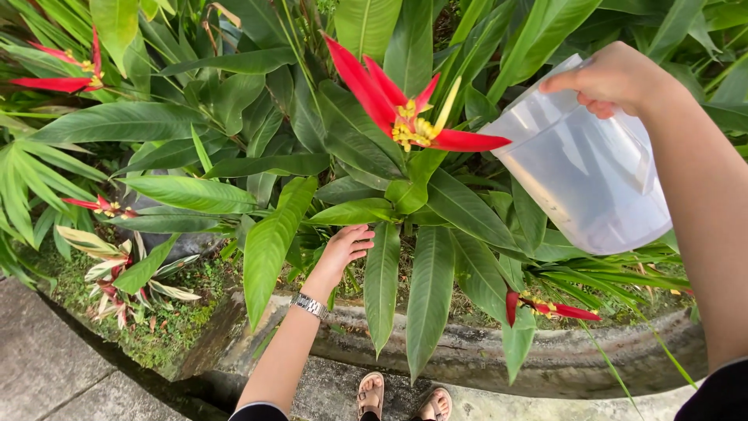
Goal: Watering garden plants with a plastic pitcher and refilling it at an outdoor faucet.
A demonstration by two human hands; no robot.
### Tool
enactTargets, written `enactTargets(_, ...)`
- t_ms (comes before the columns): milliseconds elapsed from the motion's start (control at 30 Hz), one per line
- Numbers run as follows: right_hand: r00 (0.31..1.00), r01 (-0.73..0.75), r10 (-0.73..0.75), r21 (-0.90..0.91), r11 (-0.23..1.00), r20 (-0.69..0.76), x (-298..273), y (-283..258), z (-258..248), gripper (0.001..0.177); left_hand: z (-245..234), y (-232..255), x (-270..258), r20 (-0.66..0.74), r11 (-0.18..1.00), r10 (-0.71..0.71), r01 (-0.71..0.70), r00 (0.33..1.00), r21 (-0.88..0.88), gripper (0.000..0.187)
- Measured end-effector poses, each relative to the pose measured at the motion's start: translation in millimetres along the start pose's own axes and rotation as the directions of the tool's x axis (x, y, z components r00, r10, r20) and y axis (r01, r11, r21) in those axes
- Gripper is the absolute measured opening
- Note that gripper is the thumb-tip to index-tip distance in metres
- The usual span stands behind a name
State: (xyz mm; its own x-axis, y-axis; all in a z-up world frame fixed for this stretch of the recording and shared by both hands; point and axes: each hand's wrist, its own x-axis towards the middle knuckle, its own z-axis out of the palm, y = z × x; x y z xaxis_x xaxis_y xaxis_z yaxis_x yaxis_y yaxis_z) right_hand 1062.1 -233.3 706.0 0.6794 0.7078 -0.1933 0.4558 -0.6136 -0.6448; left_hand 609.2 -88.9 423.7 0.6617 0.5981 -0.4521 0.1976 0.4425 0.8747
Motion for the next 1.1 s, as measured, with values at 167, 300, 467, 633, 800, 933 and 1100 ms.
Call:
enactTargets(167, 0.998, 0.02, -0.023, 0.056, 0.998, 0.052, 0, -38, 21, 0.043, -10, 3, -5, -0.035, 1.0, -0.004, 0.004, 0.999, -0.003, 0.05)
enactTargets(300, 0.991, 0.06, -0.073, 0.121, 0.991, 0.108, 11, -49, 31, 0.039, -11, 3, -2, -0.05, 1.0, -0.01, 0.01, 0.999, 0.001, 0.049)
enactTargets(467, 0.99, 0.045, -0.054, 0.07, 0.997, 0.131, 24, -54, 35, 0.05, -19, 1, 17, -0.039, 1.0, 0.013, -0.013, 0.999, 0.003, 0.051)
enactTargets(633, 0.995, -0.001, -0.003, 0.041, 0.999, 0.104, 35, -33, 21, 0.053, -7, 19, 19, -0.038, 0.999, 0.01, -0.008, 0.999, 0.034, 0.051)
enactTargets(800, 0.997, -0.049, 0.045, 0.054, 0.997, 0.067, 37, 0, -5, 0.055, 6, 20, 26, -0.012, 0.999, 0.022, -0.021, 1.0, 0.024, 0.052)
enactTargets(933, 1.0, -0.021, 0.021, -0.049, 0.999, -0.015, 34, 31, -34, 0.057, 21, 21, 34, -0.003, 0.999, 0.004, -0.004, 1.0, 0.044, 0.052)
enactTargets(1100, 0.987, -0.046, 0.028, -0.115, 0.992, -0.158, 31, 85, -68, 0.057, 43, 15, 43, 0.043, 0.998, -0.007, 0.005, 0.999, 0.06, 0.052)
